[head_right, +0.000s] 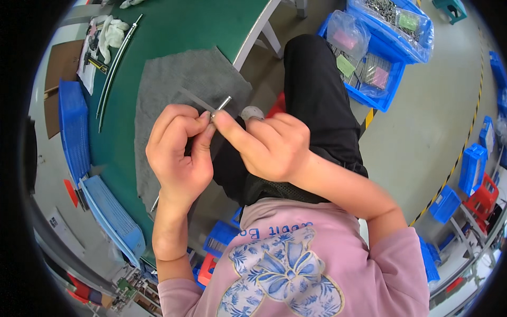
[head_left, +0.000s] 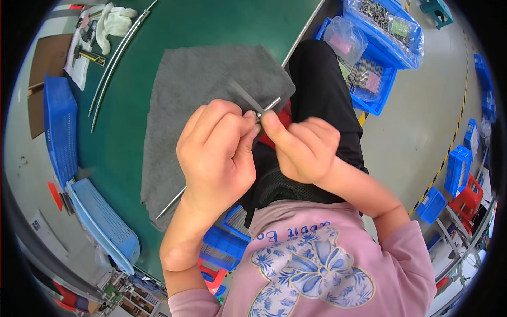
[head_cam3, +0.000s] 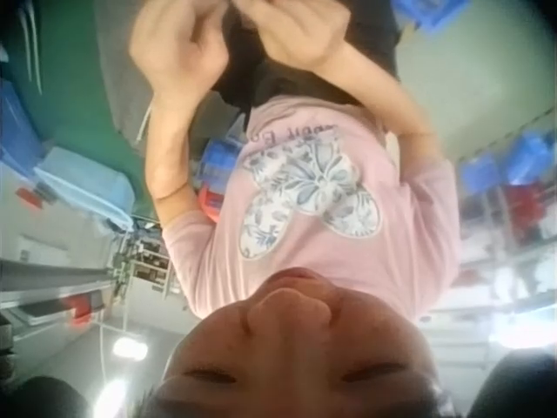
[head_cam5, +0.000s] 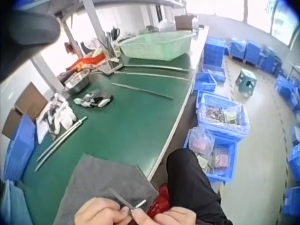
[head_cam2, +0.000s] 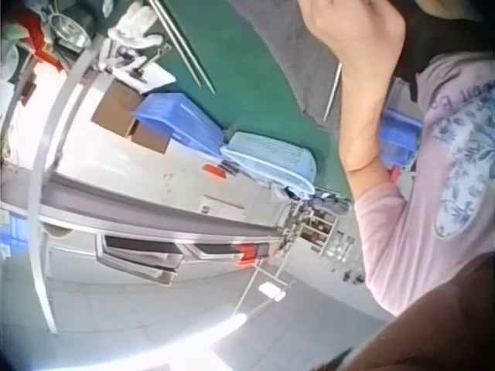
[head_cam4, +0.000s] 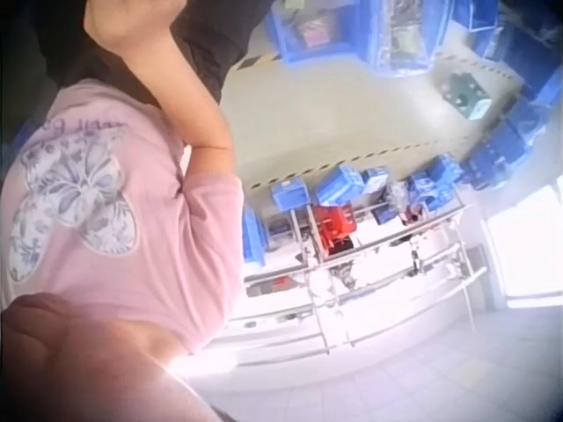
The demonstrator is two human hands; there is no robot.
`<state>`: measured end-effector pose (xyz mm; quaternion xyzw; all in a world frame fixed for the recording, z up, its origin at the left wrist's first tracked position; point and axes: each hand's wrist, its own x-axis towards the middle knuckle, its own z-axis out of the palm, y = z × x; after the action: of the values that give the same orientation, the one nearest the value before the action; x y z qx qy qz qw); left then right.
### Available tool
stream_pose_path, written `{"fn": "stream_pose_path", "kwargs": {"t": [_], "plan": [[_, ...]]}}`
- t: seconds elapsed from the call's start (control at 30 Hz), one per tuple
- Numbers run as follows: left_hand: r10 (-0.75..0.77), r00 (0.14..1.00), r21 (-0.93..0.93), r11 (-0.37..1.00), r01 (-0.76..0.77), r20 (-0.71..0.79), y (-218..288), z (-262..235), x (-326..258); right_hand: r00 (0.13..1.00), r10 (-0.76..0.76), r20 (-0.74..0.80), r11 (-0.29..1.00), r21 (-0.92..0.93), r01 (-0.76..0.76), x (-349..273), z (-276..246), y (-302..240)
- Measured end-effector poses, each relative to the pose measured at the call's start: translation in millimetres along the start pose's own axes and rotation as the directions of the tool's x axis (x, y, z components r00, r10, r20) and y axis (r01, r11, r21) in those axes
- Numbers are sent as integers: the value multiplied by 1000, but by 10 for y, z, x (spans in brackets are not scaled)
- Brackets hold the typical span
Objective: Use a metal file to sand and smooth the end of a metal rod component.
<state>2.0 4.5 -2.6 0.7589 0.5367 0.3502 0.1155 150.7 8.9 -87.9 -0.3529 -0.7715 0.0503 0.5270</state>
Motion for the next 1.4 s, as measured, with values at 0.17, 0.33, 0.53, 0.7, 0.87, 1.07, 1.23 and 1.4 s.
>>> {"fn": "stream_pose_path", "kwargs": {"t": [0.17, 0.33, 0.53, 0.7, 0.87, 1.07, 1.23, 1.4], "plan": [[-24, 1000, -19, 1000, 24, -2, 4, -2, -20, 995, -64, 79, 996, 75, 58, -264, -103, 80], [-26, 1000, -30, 999, 25, -6, 2, -5, -8, 993, -18, 118, 990, 141, 1, 98, -80, -26], [-13, 1000, -8, 1000, 13, -12, 17, 8, -20, 981, 81, 178, 986, 131, -105, 18, -535, 19], [-13, 999, -24, 1000, 12, -37, 18, 16, -32, 939, 301, 169, 942, 101, -320, 109, -622, -30], [-8, 998, -13, 1000, 7, -57, 53, 16, -12, 792, 542, 280, 722, 327, -610, 37, -444, -75], [-28, 998, -14, 1000, 27, -48, 78, -20, -45, 488, 762, 426, 134, 633, -762, 307, -254, -140], [-172, 980, -4, 985, 173, -101, 132, -85, -62, 576, 770, 273, 218, 736, -641, 300, -233, -181], [-211, 970, -112, 974, 198, -124, 44, 9, -79, 870, 473, 139, 762, 432, -483, 451, -30, -277]]}}
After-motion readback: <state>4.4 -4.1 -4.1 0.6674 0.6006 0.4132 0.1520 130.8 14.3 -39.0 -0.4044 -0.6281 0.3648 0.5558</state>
